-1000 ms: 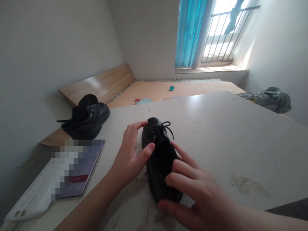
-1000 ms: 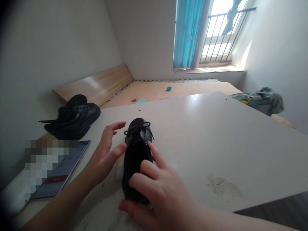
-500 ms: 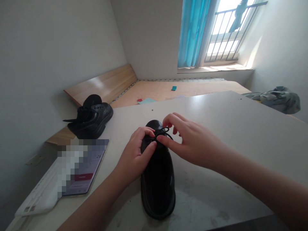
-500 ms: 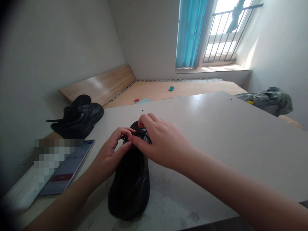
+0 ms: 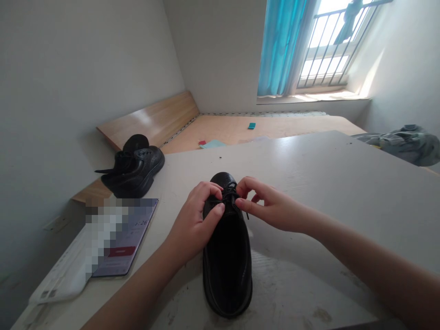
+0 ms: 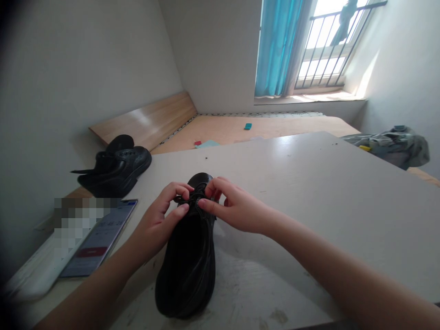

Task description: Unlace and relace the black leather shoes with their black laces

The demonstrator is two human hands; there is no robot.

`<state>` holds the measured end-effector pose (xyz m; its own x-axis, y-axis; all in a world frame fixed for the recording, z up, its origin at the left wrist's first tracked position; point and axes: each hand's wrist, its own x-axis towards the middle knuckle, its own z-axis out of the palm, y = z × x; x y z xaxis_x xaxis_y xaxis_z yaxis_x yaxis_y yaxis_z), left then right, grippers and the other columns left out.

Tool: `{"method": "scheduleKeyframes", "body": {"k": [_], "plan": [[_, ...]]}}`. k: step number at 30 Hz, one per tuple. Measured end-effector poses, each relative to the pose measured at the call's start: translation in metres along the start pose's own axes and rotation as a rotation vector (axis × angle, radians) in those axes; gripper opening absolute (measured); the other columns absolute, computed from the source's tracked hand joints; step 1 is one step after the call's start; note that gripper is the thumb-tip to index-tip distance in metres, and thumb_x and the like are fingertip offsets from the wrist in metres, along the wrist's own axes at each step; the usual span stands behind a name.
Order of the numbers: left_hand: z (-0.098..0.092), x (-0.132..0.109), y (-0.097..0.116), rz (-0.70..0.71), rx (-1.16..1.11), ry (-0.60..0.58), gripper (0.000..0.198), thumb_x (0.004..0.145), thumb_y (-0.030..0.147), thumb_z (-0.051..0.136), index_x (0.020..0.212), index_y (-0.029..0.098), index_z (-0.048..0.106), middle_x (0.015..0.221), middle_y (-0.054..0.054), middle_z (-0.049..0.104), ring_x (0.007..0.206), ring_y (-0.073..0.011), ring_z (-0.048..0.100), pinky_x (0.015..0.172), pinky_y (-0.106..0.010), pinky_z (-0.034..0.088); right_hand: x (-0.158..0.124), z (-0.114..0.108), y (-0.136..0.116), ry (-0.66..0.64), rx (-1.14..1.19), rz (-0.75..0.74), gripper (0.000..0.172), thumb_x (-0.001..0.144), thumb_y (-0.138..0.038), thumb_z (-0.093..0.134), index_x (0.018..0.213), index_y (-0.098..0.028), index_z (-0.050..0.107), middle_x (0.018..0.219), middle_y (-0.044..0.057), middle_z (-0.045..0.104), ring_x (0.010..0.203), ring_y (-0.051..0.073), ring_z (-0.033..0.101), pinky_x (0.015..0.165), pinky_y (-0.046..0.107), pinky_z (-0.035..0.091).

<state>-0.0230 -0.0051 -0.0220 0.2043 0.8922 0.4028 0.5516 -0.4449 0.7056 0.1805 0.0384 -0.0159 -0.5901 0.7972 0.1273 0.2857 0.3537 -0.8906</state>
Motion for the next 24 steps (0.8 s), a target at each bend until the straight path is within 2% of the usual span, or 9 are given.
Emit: {"method": "scheduleKeyframes", "body": {"k": [6,10,13,16,19,21,24], "plan": [[0.0,0.0,0.001,-0.021,-0.037,-0.003,0.008,0.088,0.025,0.045,0.082,0.023,0.051,0.101,-0.005,0.061,0.099,-0.023,0.058,0.092,-0.041,0.045,0.0,0.002,0.0,0.011,0.016,-0.032,0.016,0.092,-0.032,0.052,0.081,-0.02,0.055,0.083,0.0,0.049,0.076,0.014,0.046,0.068,0.029,0.04],[-0.002,0.0,0.003,0.008,-0.007,-0.021,0.004,0.083,0.022,0.047,0.083,0.023,0.051,0.099,-0.005,0.06,0.098,-0.0229,0.057,0.09,-0.04,0.045,-0.004,0.0,-0.008,-0.02,0.403,0.005,0.017,0.089,-0.033,0.056,0.079,-0.02,0.057,0.083,0.001,0.051,0.072,0.013,0.046,0.068,0.027,0.041],[-0.003,0.0,0.003,0.01,0.007,-0.035,0.005,0.08,0.02,0.048,0.081,0.022,0.051,0.099,-0.004,0.059,0.097,-0.0222,0.056,0.088,-0.037,0.045,-0.006,-0.007,-0.015,-0.007,0.697,0.02,0.014,0.088,-0.028,0.056,0.076,-0.021,0.058,0.095,0.003,0.058,0.086,0.015,0.055,0.075,0.027,0.048],[-0.003,0.0,0.002,0.009,-0.014,-0.032,0.005,0.081,0.019,0.047,0.081,0.022,0.052,0.1,-0.004,0.058,0.099,-0.0216,0.055,0.09,-0.037,0.043,-0.007,-0.02,-0.021,0.069,0.85,0.014,0.02,0.09,-0.029,0.05,0.071,-0.023,0.054,0.097,0.002,0.061,0.1,0.019,0.062,0.091,0.036,0.051],[-0.003,0.0,0.002,0.001,-0.029,-0.05,0.003,0.081,0.019,0.048,0.081,0.021,0.05,0.101,-0.004,0.057,0.1,-0.0221,0.054,0.091,-0.037,0.042,-0.008,-0.03,-0.024,0.134,0.93,-0.003,0.025,0.091,-0.032,0.045,0.068,-0.024,0.053,0.09,0.0,0.062,0.094,0.019,0.066,0.095,0.042,0.051],[-0.004,0.0,0.004,-0.006,-0.016,-0.088,0.002,0.078,0.018,0.049,0.079,0.021,0.049,0.105,-0.006,0.055,0.103,-0.0235,0.052,0.093,-0.038,0.041,-0.008,-0.031,-0.022,0.035,1.007,-0.048,0.021,0.091,-0.032,0.051,0.072,-0.025,0.058,0.088,-0.002,0.062,0.091,0.017,0.067,0.092,0.038,0.053],[-0.006,-0.001,0.006,-0.01,-0.003,-0.14,0.003,0.076,0.018,0.051,0.077,0.019,0.053,0.111,-0.007,0.053,0.11,-0.0262,0.048,0.098,-0.04,0.037,-0.009,-0.022,-0.015,-0.205,1.094,-0.064,0.013,0.09,-0.032,0.061,0.081,-0.023,0.064,0.094,-0.001,0.064,0.092,0.016,0.068,0.09,0.033,0.053]]}}
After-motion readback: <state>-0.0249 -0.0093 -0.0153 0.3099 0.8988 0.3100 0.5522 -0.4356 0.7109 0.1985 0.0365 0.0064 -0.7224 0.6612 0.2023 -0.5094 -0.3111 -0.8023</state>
